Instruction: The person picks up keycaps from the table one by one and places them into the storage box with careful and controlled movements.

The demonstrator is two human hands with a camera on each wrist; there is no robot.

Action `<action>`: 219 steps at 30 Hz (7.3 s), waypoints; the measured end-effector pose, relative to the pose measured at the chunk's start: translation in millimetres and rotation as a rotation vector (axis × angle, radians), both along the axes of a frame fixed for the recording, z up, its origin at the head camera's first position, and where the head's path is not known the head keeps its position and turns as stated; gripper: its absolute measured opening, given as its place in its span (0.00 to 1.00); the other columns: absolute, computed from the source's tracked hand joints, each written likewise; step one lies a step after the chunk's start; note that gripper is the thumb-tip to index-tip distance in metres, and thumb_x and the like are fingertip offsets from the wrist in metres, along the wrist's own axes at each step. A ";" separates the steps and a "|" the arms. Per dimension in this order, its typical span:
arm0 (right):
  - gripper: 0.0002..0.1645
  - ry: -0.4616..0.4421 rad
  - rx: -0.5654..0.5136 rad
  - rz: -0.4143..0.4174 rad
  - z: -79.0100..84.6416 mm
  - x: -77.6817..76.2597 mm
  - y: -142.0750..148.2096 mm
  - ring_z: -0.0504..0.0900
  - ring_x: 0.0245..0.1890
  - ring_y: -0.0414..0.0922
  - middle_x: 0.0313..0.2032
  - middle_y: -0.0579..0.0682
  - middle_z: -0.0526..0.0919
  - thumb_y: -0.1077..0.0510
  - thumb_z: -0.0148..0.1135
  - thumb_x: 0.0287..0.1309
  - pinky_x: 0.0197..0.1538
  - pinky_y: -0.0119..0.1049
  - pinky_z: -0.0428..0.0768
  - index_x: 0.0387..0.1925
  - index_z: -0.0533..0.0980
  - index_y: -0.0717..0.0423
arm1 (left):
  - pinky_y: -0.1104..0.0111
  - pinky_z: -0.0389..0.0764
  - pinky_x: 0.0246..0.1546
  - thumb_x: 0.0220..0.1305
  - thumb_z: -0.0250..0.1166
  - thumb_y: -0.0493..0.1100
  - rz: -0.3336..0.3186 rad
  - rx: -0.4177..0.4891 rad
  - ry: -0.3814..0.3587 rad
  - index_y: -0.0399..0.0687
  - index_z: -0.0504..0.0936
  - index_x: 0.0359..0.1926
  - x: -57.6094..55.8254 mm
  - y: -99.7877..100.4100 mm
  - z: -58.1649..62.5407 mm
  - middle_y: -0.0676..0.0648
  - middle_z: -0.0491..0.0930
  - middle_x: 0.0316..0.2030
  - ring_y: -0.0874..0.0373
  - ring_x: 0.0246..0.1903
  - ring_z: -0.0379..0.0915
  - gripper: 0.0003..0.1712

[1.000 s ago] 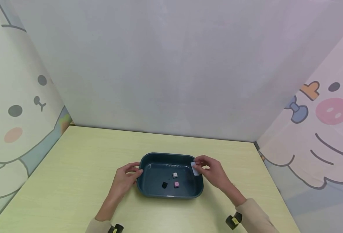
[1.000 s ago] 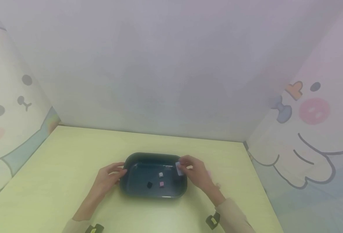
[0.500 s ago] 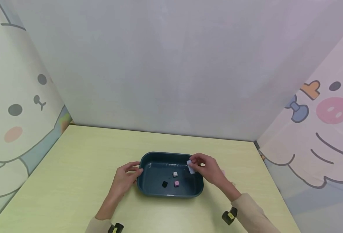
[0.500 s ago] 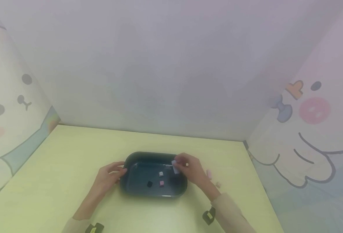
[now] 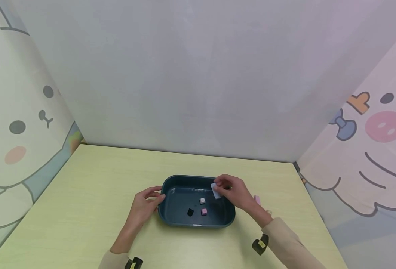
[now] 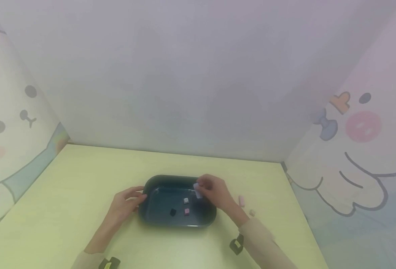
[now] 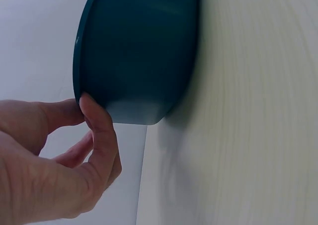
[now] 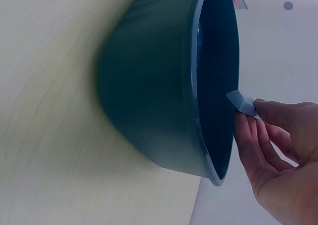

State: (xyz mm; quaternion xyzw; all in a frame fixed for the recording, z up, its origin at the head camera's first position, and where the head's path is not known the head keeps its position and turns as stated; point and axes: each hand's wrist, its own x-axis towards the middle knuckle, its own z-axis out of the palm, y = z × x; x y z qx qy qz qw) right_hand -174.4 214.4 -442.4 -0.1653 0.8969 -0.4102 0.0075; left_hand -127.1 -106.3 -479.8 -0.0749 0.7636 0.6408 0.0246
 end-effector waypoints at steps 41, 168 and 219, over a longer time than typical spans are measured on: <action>0.09 -0.008 0.050 0.160 -7.0 -11.0 -34.7 0.84 0.37 0.43 0.38 0.48 0.85 0.64 0.70 0.64 0.42 0.31 0.82 0.45 0.82 0.58 | 0.66 0.82 0.28 0.67 0.70 0.38 0.004 0.002 -0.002 0.33 0.80 0.59 3.4 2.1 4.2 0.40 0.83 0.42 0.50 0.31 0.82 0.22; 0.09 -0.066 0.071 0.272 -15.5 -7.6 -53.9 0.84 0.41 0.43 0.41 0.48 0.85 0.63 0.68 0.65 0.47 0.37 0.82 0.46 0.82 0.59 | 0.66 0.83 0.31 0.67 0.70 0.36 0.012 -0.014 -0.027 0.36 0.82 0.58 5.2 0.6 4.8 0.41 0.83 0.41 0.51 0.33 0.82 0.20; 0.13 0.008 -0.013 0.109 -9.2 13.9 5.2 0.83 0.36 0.39 0.39 0.44 0.84 0.61 0.71 0.64 0.44 0.33 0.84 0.48 0.81 0.60 | 0.66 0.83 0.31 0.67 0.70 0.37 0.016 -0.022 -0.020 0.36 0.82 0.58 4.3 -1.0 4.3 0.41 0.83 0.41 0.51 0.33 0.83 0.20</action>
